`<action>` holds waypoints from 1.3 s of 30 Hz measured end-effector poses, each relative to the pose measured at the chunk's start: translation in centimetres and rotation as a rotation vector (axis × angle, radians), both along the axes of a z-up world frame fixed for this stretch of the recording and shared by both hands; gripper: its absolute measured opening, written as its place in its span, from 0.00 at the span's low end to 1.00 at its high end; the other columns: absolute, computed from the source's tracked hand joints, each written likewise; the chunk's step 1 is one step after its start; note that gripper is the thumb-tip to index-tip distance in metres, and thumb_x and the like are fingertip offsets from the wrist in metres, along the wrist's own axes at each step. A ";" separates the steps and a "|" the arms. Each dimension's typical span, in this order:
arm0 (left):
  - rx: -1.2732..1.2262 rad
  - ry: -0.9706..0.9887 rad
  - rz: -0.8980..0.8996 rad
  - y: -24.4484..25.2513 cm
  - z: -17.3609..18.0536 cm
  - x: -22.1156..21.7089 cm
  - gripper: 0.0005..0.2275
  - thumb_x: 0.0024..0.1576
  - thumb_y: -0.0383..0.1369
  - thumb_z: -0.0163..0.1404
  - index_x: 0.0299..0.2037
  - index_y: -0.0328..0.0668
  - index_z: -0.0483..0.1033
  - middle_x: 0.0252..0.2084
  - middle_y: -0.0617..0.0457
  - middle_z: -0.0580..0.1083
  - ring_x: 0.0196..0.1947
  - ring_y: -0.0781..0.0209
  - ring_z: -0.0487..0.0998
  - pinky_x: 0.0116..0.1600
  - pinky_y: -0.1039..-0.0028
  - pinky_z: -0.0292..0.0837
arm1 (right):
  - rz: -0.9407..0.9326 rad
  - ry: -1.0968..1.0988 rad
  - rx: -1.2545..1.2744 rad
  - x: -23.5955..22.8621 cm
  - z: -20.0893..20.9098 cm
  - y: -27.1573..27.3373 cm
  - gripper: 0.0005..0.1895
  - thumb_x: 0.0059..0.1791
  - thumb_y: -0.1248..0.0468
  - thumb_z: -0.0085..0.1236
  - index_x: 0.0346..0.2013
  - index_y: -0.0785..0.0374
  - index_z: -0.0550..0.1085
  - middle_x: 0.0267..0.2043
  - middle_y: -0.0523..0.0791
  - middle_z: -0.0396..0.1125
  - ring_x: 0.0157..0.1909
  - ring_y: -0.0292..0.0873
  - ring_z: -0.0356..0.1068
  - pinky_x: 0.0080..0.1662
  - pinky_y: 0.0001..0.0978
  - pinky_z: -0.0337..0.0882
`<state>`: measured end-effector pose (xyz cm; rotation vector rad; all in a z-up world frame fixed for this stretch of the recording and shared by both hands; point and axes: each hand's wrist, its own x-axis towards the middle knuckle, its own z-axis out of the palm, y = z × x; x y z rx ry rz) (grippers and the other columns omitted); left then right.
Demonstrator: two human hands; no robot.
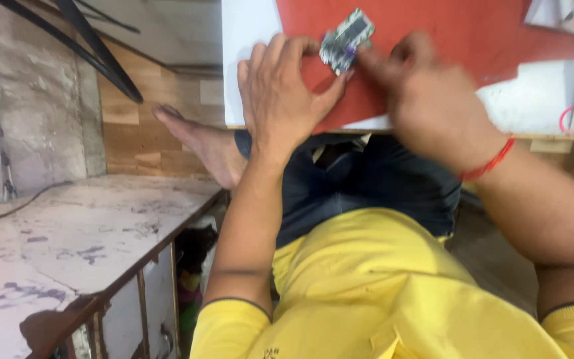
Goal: The person cleans a small electronic circuit board using a toothbrush and a vacuum cleaner. They scrub the board with the toothbrush and then use the vacuum to remove debris from the surface.
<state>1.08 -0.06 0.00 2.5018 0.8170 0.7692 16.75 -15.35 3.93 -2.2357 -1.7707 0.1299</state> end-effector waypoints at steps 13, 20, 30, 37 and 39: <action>-0.029 0.001 -0.008 -0.2 0.0 -0.6 0.20 0.47 0.47 0.68 0.41 0.51 0.74 0.40 0.61 0.72 0.43 0.56 0.71 0.49 0.60 0.60 | 0.039 -0.055 -0.043 -1.4 -0.1 -0.2 0.28 0.50 0.72 0.49 0.66 0.54 0.75 0.51 0.54 0.68 0.37 0.58 0.73 0.36 0.49 0.74; -0.067 -0.028 -0.020 -0.2 0.4 -0.7 0.24 0.48 0.47 0.68 0.47 0.48 0.72 0.43 0.62 0.74 0.45 0.57 0.72 0.51 0.61 0.60 | 0.029 0.018 0.010 -0.8 0.3 0.2 0.28 0.50 0.73 0.49 0.65 0.57 0.74 0.47 0.55 0.67 0.36 0.59 0.73 0.35 0.50 0.74; -0.007 -0.009 -0.033 -0.5 0.3 -0.7 0.20 0.49 0.48 0.68 0.43 0.49 0.76 0.41 0.59 0.73 0.44 0.55 0.71 0.50 0.60 0.60 | -0.007 -0.011 0.034 -0.8 -0.2 -0.7 0.27 0.53 0.72 0.50 0.69 0.56 0.73 0.49 0.55 0.67 0.36 0.58 0.72 0.36 0.48 0.74; -0.049 0.000 -0.008 -0.5 0.6 -0.5 0.21 0.49 0.48 0.68 0.42 0.47 0.75 0.40 0.60 0.73 0.43 0.56 0.72 0.49 0.61 0.59 | -0.068 -0.102 0.097 0.1 0.3 0.2 0.24 0.52 0.71 0.54 0.64 0.57 0.75 0.45 0.52 0.68 0.32 0.56 0.72 0.32 0.47 0.73; -0.030 -0.025 -0.020 -0.2 0.9 -0.4 0.20 0.48 0.47 0.68 0.43 0.47 0.75 0.41 0.60 0.74 0.43 0.56 0.71 0.48 0.61 0.59 | 0.042 -0.074 0.039 -0.4 0.5 0.2 0.28 0.50 0.71 0.52 0.65 0.53 0.75 0.46 0.51 0.68 0.33 0.54 0.72 0.32 0.46 0.73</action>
